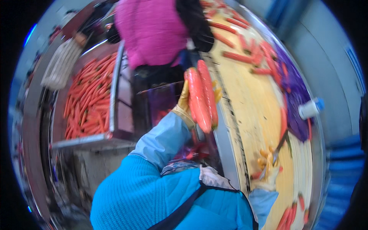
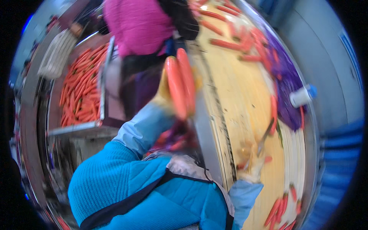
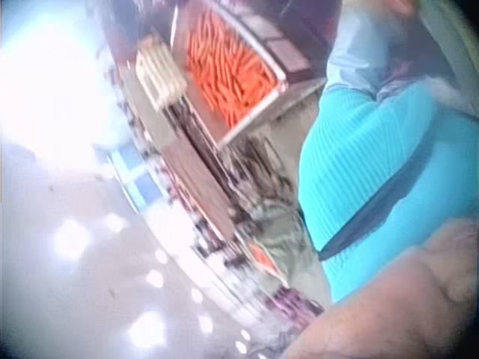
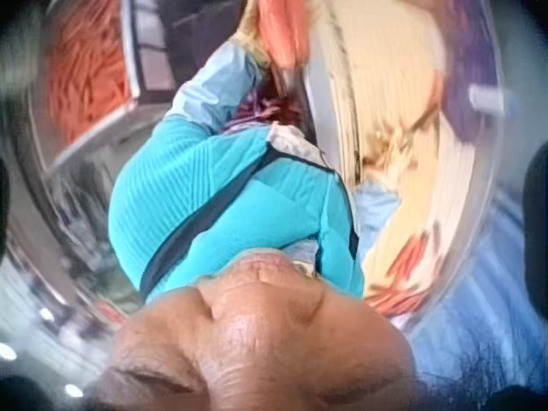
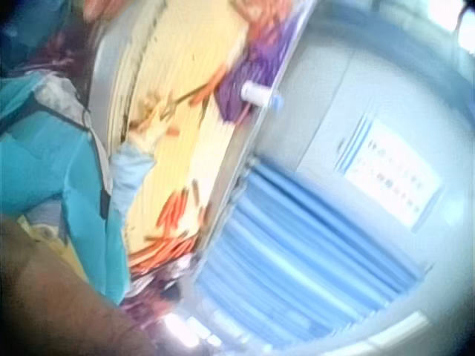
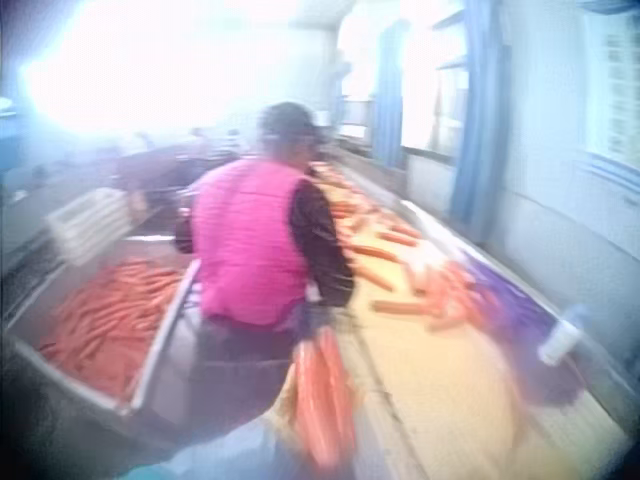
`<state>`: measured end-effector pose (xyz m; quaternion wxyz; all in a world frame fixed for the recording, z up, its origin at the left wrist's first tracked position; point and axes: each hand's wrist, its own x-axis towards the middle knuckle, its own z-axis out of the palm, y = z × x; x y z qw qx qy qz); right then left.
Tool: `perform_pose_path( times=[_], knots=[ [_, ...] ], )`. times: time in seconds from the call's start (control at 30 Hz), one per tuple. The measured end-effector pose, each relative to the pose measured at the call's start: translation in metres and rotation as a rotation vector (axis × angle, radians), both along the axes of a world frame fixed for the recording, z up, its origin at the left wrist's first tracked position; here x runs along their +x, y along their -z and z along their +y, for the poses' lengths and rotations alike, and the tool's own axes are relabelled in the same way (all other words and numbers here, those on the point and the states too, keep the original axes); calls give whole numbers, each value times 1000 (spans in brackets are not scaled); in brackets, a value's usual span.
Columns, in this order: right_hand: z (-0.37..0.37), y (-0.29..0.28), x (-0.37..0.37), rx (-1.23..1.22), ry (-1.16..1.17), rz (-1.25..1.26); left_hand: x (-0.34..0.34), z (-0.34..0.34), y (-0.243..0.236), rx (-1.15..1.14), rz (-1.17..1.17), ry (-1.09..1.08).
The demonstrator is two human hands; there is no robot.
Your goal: The person repeatedly picks carrots from a rotating table, trims the ends with a knife, and places them into a bin. The process is continuous, with the person handling carrots one at a time and occasionally adjusting their position on the table.
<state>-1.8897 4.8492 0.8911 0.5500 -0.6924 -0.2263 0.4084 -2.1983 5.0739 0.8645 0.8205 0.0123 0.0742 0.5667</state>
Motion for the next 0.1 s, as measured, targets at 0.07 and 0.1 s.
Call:
perform_pose_path(
  times=[0.07,0.1],
  knots=[
    [-8,16,0,-58,-28,-24,-56,13,8,130,179,-414],
    [-7,20,1,-71,-47,-21,-72,9,13,127,188,-461]
  ],
)
